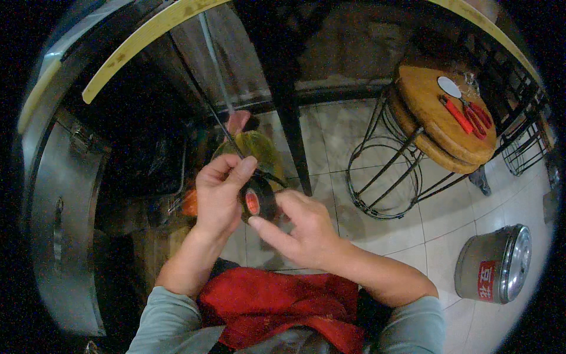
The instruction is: The person sits on the floor and uses scissors to cut a roll of electrical tape, then wraps the tape around a damaged section of a black electrical cord. After securing the tape, the person uses scissors to cut the tape and places the tools on a nearby stool.
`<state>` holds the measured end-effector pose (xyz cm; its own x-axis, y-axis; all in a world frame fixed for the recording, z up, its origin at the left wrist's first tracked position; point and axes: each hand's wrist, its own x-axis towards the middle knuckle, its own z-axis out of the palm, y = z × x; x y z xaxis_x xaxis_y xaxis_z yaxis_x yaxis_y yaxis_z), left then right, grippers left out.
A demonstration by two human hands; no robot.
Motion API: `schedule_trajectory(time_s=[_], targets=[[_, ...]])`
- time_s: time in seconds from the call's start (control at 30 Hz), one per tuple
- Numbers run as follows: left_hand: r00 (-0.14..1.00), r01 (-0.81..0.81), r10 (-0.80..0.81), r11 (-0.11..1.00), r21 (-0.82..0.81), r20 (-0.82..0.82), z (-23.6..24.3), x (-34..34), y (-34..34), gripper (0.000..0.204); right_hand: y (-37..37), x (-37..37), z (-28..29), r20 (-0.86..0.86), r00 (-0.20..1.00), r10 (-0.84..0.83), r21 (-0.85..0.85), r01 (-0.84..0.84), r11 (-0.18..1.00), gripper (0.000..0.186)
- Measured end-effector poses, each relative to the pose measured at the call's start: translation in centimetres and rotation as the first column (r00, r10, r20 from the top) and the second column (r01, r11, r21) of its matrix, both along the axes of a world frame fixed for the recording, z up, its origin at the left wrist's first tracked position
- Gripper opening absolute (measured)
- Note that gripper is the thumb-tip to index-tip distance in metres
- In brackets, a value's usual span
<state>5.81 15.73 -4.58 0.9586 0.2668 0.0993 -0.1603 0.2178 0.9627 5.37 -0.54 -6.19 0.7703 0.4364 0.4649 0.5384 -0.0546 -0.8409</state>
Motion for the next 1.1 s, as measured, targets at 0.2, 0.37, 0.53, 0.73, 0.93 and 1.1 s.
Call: schedule_trajectory(time_s=[0.2, 0.37, 0.53, 0.73, 0.93, 1.1], targets=[[0.996, 0.062, -0.069, 0.989, 0.134, 0.051, -0.5, 0.2, 1.1, 0.01, -0.9, -0.1, 2.2, -0.674, 0.711, 0.198, 0.316, 0.036, 0.948, 0.031], [0.97, 0.163, -0.176, 0.983, 0.089, 0.167, -0.6, 0.2, 1.4, 0.01, -1.8, 4.0, 3.8, -0.725, 0.328, 0.606, 0.677, 0.178, 0.714, 0.044], [0.982, 0.095, -0.112, 0.989, 0.115, 0.154, -0.2, -0.1, 1.0, 0.01, -0.7, 2.6, 5.3, -0.626, 0.736, 0.259, 0.521, 0.147, 0.841, 0.046], [0.983, 0.162, -0.163, 0.987, 0.02, 0.085, 0.4, 0.1, 1.2, 0.011, -0.1, 4.0, 2.7, -0.358, 0.929, -0.091, 0.271, 0.196, 0.942, 0.053], [0.971, 0.239, -0.239, 0.971, 0.022, -0.011, 1.1, 0.5, 1.7, 0.011, 0.7, 5.6, 0.5, -0.637, 0.764, 0.102, 0.344, 0.164, 0.925, 0.032], [0.977, 0.213, -0.212, 0.962, 0.172, -0.021, 1.1, 0.9, 1.9, 0.01, 0.7, 4.5, 0.4, -0.713, 0.643, 0.28, 0.481, 0.158, 0.862, 0.042]])
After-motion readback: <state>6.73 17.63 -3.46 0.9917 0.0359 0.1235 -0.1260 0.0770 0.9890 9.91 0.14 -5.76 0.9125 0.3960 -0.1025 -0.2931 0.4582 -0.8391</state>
